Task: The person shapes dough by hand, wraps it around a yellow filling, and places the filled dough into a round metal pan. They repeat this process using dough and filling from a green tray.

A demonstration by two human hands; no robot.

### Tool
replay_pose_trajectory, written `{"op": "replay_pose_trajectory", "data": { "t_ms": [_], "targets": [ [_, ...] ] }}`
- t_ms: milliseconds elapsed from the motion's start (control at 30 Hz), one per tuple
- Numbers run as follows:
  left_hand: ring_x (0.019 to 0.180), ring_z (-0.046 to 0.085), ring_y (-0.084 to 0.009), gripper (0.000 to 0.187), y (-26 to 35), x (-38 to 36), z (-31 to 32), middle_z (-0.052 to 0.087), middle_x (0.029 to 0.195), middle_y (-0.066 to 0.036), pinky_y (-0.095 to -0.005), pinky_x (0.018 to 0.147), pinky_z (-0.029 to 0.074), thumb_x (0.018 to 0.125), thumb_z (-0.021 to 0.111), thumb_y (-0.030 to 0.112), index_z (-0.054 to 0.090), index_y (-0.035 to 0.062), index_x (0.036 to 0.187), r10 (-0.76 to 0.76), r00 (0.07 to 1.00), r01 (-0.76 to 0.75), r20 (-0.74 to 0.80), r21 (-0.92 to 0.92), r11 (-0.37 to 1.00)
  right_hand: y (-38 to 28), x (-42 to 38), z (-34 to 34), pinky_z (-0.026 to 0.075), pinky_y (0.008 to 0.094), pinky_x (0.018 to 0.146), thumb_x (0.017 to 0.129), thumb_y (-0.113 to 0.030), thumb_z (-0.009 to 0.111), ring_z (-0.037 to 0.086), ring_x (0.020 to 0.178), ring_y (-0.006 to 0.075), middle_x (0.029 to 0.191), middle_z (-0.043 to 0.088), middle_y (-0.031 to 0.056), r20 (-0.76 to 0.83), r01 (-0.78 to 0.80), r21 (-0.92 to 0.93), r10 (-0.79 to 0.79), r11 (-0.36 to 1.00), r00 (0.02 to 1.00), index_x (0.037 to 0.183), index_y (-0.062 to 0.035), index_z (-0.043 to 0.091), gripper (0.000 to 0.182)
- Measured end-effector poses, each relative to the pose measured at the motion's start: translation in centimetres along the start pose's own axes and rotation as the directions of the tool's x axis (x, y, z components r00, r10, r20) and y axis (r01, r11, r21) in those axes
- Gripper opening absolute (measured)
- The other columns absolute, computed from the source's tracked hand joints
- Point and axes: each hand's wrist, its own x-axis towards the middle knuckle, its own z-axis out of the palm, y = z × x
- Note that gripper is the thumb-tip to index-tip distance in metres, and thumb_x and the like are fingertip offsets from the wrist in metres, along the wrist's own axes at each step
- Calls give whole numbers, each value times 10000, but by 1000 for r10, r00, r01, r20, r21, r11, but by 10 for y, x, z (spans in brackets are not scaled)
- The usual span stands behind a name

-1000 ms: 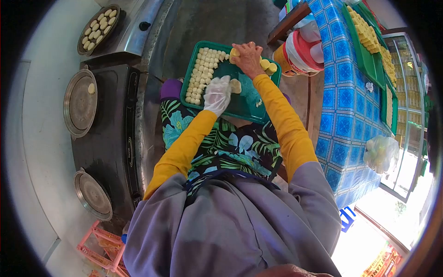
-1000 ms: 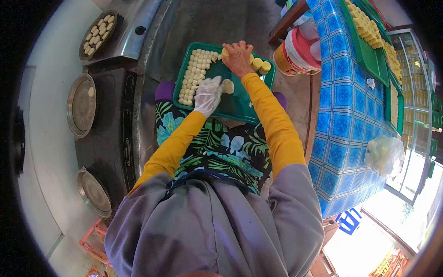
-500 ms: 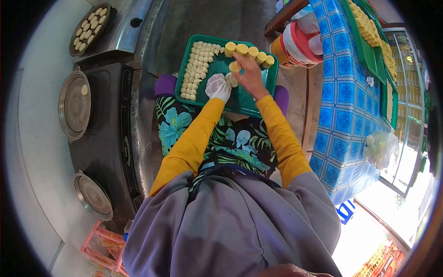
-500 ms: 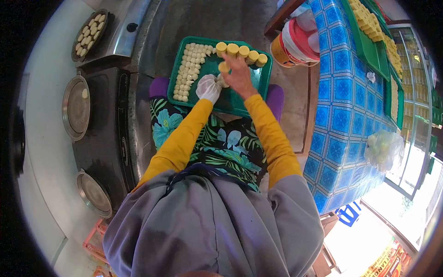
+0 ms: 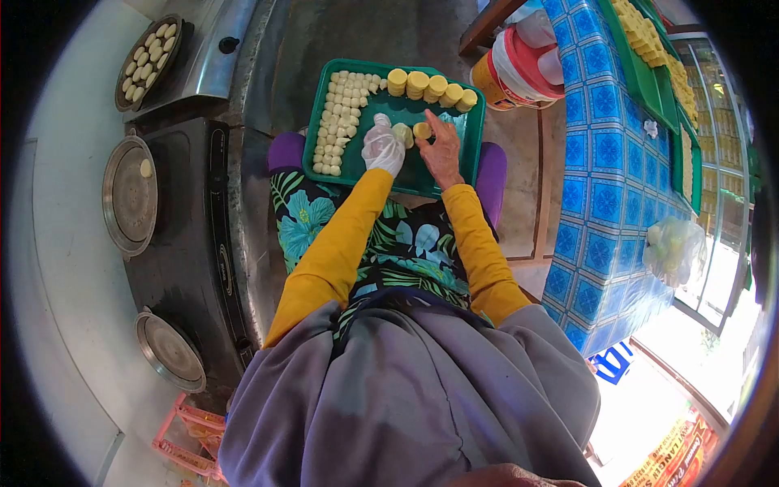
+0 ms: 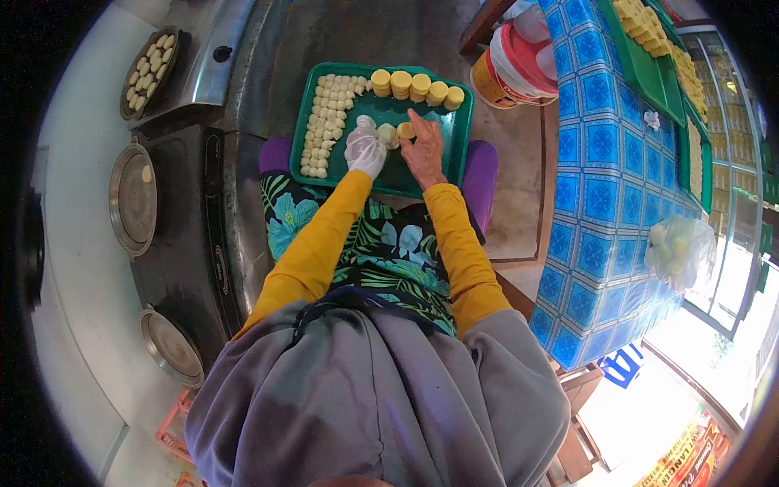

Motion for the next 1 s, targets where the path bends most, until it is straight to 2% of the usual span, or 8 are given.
{"op": "replay_pose_trajectory", "data": {
  "t_ms": [100, 233, 300, 367, 467, 567, 967, 1000],
  "targets": [
    [948, 686, -367, 324, 2, 10, -12, 701, 976, -187, -428, 785, 547, 817, 739, 244, 613, 11, 1003, -127, 990, 127, 55, 6, 992, 3, -4, -5, 492, 392, 882, 667, -24, 801, 614, 913, 282, 1123, 695, 116, -8, -23, 16, 24, 1000, 1000, 1333, -51, 581, 702],
    [957, 676, -353, 322, -7, -11, -29, 693, 1027, -182, -388, 820, 539, 818, 731, 258, 628, 25, 1017, 5, 1000, -4, 17, -80, 997, 3, -8, -9, 460, 436, 940, 698, -14, 785, 585, 1040, 339, 1200, 664, 166, 74, -97, 64, 92, 993, 993, 1325, -32, 577, 661],
    [1124, 605, -382, 352, -20, -19, -20, 625, 1242, -193, -410, 906, 501, 876, 672, 258, 618, 41, 1147, 200, 980, -200, 1, 57, 978, 2, -8, -9, 454, 440, 957, 699, -22, 791, 584, 1055, 340, 1211, 661, 167, 97, -205, 113, 194, 972, 976, 1334, -36, 573, 672],
    [1325, 431, -453, 534, -23, -25, -9, 460, 1474, -182, -522, 1078, 375, 942, 589, 368, 533, 48, 1365, 657, 754, -555, 6, 540, 633, 2, -8, -7, 457, 434, 957, 696, -26, 793, 587, 1050, 336, 1211, 663, 163, 77, -174, 108, 166, 979, 983, 1338, -41, 573, 678],
    [1441, 170, -524, 646, -13, -33, -15, 233, 1613, -137, -642, 1140, 189, 979, 504, 462, 398, 80, 1489, 530, 805, -583, 266, 515, 628, 9, -12, -2, 491, 396, 899, 679, -42, 802, 602, 958, 286, 1149, 681, 128, -2, -91, 57, 92, 994, 996, 1334, -56, 586, 689],
    [1470, 80, -509, 720, -22, -31, -13, 167, 1637, -116, -681, 1143, 101, 966, 479, 556, 384, 87, 1504, 537, 794, -601, 284, 501, 623, 7, -14, -12, 503, 385, 880, 679, -49, 798, 609, 929, 273, 1153, 681, 119, -8, -116, 51, 116, 992, 993, 1333, -59, 590, 686],
    [1490, 35, -481, 757, -16, -35, -10, 178, 1634, -136, -673, 1147, 103, 967, 469, 543, 316, 66, 1535, 549, 743, -665, 382, 504, 551, 2, -11, -16, 492, 406, 880, 682, -39, 781, 593, 928, 284, 1192, 668, 132, 7, -213, 135, 214, 968, 977, 1332, -45, 584, 679],
    [1442, 182, -482, 680, -17, -34, -12, 278, 1582, -166, -640, 1114, 217, 969, 497, 509, 400, 67, 1476, 623, 718, -684, 310, 480, 550, 2, -13, -15, 490, 411, 879, 686, -39, 776, 594, 937, 293, 1197, 666, 141, 22, -240, 128, 239, 962, 971, 1331, -45, 585, 672]
  ]
}}
